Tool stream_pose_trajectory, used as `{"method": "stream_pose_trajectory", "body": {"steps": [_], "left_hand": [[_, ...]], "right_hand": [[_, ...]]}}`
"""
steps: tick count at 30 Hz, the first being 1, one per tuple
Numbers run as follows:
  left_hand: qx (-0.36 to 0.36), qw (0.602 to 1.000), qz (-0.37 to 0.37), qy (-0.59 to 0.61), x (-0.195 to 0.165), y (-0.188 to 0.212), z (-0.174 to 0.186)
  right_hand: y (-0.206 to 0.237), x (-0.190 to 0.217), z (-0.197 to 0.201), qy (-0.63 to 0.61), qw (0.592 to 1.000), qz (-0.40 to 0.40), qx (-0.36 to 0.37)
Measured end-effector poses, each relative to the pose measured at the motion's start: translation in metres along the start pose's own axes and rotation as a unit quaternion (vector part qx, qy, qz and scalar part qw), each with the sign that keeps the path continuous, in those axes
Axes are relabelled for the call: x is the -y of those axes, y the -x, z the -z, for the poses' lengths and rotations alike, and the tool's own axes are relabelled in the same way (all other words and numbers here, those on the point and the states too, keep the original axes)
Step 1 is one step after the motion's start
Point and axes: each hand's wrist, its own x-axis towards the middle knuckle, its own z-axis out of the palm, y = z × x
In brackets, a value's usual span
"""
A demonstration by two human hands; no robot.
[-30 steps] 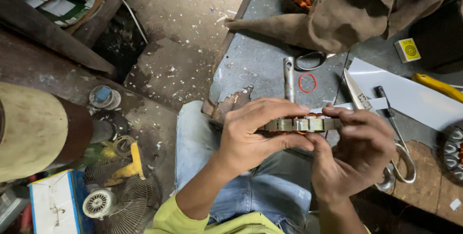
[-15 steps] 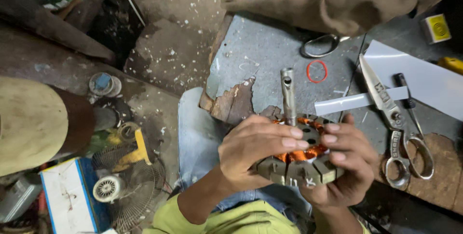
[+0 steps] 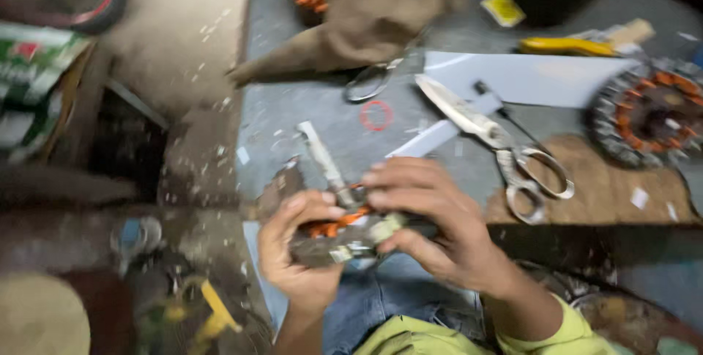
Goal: The person cuts small strips of white insulating material using scissors and inserts them into the slots of a motor stator. They repeatedly pick up the stator, place strips into the slots, and use a screwdriver to press the material down. The process is repeated for multiple slots on the stator.
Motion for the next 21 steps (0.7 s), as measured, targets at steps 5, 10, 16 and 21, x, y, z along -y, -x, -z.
{"method": "stream_pose_trajectory", "body": {"steps": [5, 10, 16, 21], "left_hand": [[-0.067, 0.996, 0.053, 0.019, 0.022, 0.013, -0.001], [-0.006, 0.99, 0.081, -0.116, 0.021, -0.008, 0.014], [0.064, 0.968, 0.152, -0.187, -0.015, -0.033, 0.004], [0.024, 0.971, 0.139, -0.192, -0.016, -0.037, -0.001]], "right_hand": [[0.002, 0.0, 0.058, 0.288, 0.925, -0.215, -0.125], [0.01, -0.031, 0.102, 0.444, 0.854, -0.256, -0.086], [0.011, -0.041, 0.105, 0.475, 0.838, -0.26, -0.068], [0.022, -0.038, 0.107, 0.476, 0.832, -0.258, -0.123]]}}
